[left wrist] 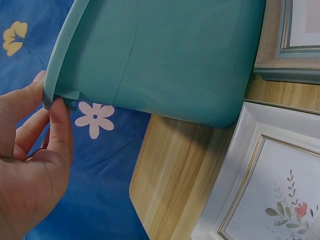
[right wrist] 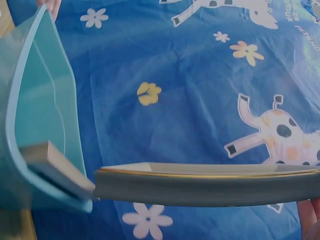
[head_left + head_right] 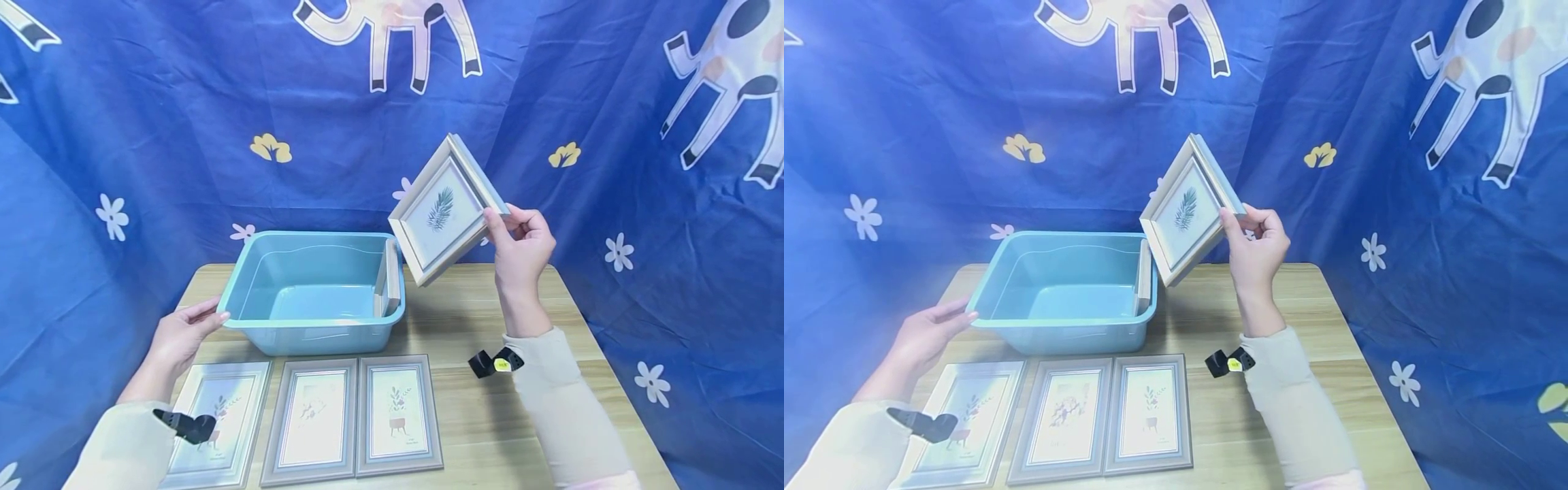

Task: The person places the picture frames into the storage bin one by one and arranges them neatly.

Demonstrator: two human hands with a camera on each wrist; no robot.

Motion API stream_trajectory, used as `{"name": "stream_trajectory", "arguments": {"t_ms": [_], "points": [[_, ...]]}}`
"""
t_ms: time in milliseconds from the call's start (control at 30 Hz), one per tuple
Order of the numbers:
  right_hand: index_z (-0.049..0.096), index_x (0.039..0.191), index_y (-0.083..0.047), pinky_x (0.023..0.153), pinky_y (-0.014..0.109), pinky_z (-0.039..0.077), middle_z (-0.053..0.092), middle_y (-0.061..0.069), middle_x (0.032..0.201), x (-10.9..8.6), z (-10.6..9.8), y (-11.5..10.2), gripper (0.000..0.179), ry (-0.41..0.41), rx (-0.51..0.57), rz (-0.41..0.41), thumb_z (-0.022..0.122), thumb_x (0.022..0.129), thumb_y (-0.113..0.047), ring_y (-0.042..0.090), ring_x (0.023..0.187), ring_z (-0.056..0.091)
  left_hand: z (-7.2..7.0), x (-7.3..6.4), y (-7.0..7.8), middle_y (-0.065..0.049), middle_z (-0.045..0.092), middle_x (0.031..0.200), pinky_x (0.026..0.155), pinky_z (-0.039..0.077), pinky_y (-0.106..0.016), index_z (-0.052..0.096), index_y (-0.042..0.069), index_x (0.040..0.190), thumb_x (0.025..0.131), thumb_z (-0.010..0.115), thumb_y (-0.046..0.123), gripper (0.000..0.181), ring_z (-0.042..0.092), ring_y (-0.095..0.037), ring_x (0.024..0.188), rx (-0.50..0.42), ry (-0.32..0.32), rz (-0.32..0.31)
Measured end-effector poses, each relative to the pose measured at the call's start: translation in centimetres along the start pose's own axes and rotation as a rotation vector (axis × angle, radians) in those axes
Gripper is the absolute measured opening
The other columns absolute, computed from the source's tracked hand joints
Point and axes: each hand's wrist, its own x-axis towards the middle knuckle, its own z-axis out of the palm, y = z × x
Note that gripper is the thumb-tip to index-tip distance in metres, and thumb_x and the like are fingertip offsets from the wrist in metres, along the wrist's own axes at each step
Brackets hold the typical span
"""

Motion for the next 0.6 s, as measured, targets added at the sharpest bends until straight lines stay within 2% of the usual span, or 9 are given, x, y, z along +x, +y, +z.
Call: {"name": "stream_trajectory", "arguments": {"t_ms": [200,367,433,500,600], "points": [[0.067,0.086,0.003,0.052,0.023,0.055,0.062,0.004,0.069,-0.9,2.4,0.5,0.021,0.034,-0.013,-0.008,0.082,0.073,-0.002,0.012,0.059,0.056,0.0,0.0,-0.1,-0.026,0.045,0.136,0.082,0.050,-0.015,0.037,-0.007,0.142,0.094,0.062,0.033,0.067,0.049,0.007,0.097,-0.003,0.011,0.016],[0.065,0.084,0.002,0.053,0.025,0.057,0.064,0.004,0.074,-2.0,4.3,0.9,0.019,0.062,0.005,0.013,0.081,0.073,0.000,0.012,0.065,0.058,0.0,-0.1,-0.1,-0.002,0.056,0.120,0.077,0.049,-0.011,0.039,-0.008,0.140,0.092,0.065,0.031,0.067,0.050,0.011,0.091,-0.036,0.022,0.032],[0.065,0.084,0.003,0.054,0.026,0.057,0.065,0.005,0.076,-2.4,4.9,1.2,0.020,0.067,-0.008,0.020,0.081,0.074,0.000,0.013,0.067,0.060,0.0,-0.1,-0.1,0.003,0.056,0.117,0.076,0.049,-0.010,0.039,-0.009,0.139,0.091,0.066,0.030,0.067,0.050,0.012,0.090,-0.046,0.022,0.035],[0.064,0.085,0.004,0.055,0.027,0.057,0.065,0.006,0.078,-2.9,5.5,1.4,0.021,0.068,-0.020,0.027,0.081,0.074,-0.001,0.014,0.068,0.060,0.1,-0.1,-0.1,0.001,0.056,0.118,0.076,0.049,-0.010,0.040,-0.009,0.139,0.091,0.066,0.030,0.067,0.050,0.012,0.090,-0.042,0.022,0.035],[0.063,0.086,0.006,0.056,0.027,0.057,0.066,0.006,0.079,-3.6,6.2,1.9,0.022,0.068,-0.047,0.034,0.081,0.074,-0.002,0.014,0.069,0.061,0.1,-0.1,-0.1,-0.007,0.055,0.124,0.077,0.050,-0.011,0.040,-0.007,0.140,0.092,0.065,0.031,0.067,0.050,0.010,0.091,-0.020,0.023,0.024]]}}
